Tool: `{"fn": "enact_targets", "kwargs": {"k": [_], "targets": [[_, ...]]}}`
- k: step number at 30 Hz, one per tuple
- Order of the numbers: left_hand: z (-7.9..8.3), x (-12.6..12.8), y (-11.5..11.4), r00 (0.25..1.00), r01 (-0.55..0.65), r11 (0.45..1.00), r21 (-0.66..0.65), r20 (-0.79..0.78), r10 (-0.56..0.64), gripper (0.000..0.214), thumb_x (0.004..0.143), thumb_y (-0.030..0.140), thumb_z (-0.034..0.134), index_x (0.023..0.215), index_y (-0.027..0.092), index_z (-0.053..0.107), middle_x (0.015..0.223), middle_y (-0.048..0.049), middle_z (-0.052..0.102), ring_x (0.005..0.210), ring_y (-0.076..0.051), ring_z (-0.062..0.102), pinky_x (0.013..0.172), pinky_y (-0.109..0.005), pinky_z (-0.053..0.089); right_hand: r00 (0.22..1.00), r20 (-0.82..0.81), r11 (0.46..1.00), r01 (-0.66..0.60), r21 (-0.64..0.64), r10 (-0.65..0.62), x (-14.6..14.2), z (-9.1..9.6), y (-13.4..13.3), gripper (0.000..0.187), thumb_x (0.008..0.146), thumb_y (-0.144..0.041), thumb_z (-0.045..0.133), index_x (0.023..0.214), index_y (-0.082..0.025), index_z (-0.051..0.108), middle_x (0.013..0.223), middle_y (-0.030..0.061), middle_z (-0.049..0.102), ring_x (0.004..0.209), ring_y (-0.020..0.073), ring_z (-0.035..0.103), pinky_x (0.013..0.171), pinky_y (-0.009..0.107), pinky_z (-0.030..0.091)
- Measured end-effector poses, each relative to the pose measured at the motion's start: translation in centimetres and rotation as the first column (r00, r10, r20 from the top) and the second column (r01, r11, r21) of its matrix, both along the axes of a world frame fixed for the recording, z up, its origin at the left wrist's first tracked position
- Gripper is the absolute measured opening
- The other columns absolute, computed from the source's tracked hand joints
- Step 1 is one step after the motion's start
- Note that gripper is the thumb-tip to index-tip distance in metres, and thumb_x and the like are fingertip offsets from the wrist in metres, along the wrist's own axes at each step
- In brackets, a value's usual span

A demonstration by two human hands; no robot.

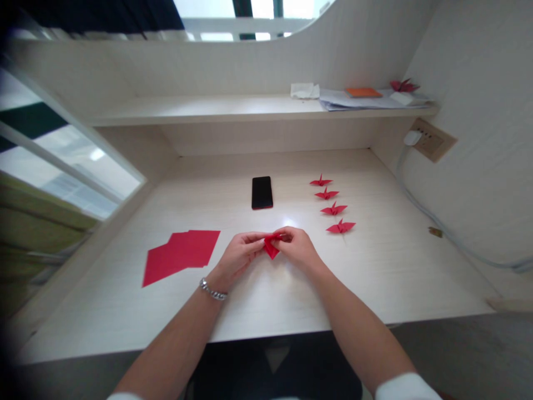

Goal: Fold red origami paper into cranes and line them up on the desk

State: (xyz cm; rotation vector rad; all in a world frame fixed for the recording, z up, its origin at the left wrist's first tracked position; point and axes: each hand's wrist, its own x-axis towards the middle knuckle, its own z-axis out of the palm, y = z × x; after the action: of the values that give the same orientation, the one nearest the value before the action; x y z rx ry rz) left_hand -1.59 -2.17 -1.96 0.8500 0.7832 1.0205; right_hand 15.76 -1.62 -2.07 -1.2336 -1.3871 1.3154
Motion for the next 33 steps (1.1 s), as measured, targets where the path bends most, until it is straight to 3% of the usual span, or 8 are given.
{"fn": "enact_targets", "kwargs": {"k": [13, 23, 28, 33], "targets": [[-0.2, 0.0, 0.0, 0.999, 0.020, 1.000, 0.017, -0.025, -0.019, 0.027, 0.073, 0.024, 0.076, 0.095, 0.008, 0.075, 0.091, -0.0144, 0.074, 0.081, -0.019, 0.068, 0.081, -0.032, 0.051, 0.984, 0.180, 0.994, -0.015, 0.108, -0.005, 0.0, 0.4, -0.3, 0.019, 0.074, -0.026, 0.067, 0.090, -0.017, 0.072, 0.078, 0.0050, 0.074, 0.072, 0.0187, 0.069, 0.064, 0.027, 0.052], [-0.7, -0.1, 0.4, 0.955, 0.031, 0.978, 0.204, -0.294, 0.031, 0.029, 0.072, 0.028, 0.077, 0.096, 0.012, 0.075, 0.102, -0.0141, 0.074, 0.091, -0.024, 0.068, 0.084, -0.034, 0.051, 0.958, 0.285, 0.987, -0.016, 0.158, -0.030, 0.1, 0.5, -0.5, 0.019, 0.072, -0.022, 0.066, 0.090, -0.020, 0.074, 0.081, 0.0031, 0.075, 0.075, 0.0194, 0.070, 0.067, 0.027, 0.053], [-0.2, -0.1, 0.1, 0.897, 0.058, 0.951, 0.305, -0.433, 0.085, 0.027, 0.075, 0.030, 0.073, 0.097, 0.014, 0.074, 0.100, -0.0127, 0.074, 0.092, -0.024, 0.068, 0.085, -0.035, 0.052, 0.959, 0.282, 0.984, -0.025, 0.178, -0.026, 0.2, 0.9, -0.7, 0.019, 0.073, -0.019, 0.064, 0.089, -0.020, 0.074, 0.083, 0.0032, 0.076, 0.078, 0.0193, 0.070, 0.072, 0.028, 0.053], [0.5, -0.2, -0.1, 0.885, 0.129, 0.929, 0.347, -0.462, 0.049, 0.025, 0.077, 0.030, 0.071, 0.097, 0.015, 0.074, 0.100, -0.0114, 0.073, 0.091, -0.023, 0.068, 0.084, -0.034, 0.052, 0.965, 0.262, 0.988, -0.050, 0.145, 0.010, 0.5, 0.9, -0.6, 0.019, 0.073, -0.019, 0.065, 0.089, -0.020, 0.075, 0.083, 0.0041, 0.076, 0.078, 0.0208, 0.070, 0.071, 0.029, 0.053]]}}
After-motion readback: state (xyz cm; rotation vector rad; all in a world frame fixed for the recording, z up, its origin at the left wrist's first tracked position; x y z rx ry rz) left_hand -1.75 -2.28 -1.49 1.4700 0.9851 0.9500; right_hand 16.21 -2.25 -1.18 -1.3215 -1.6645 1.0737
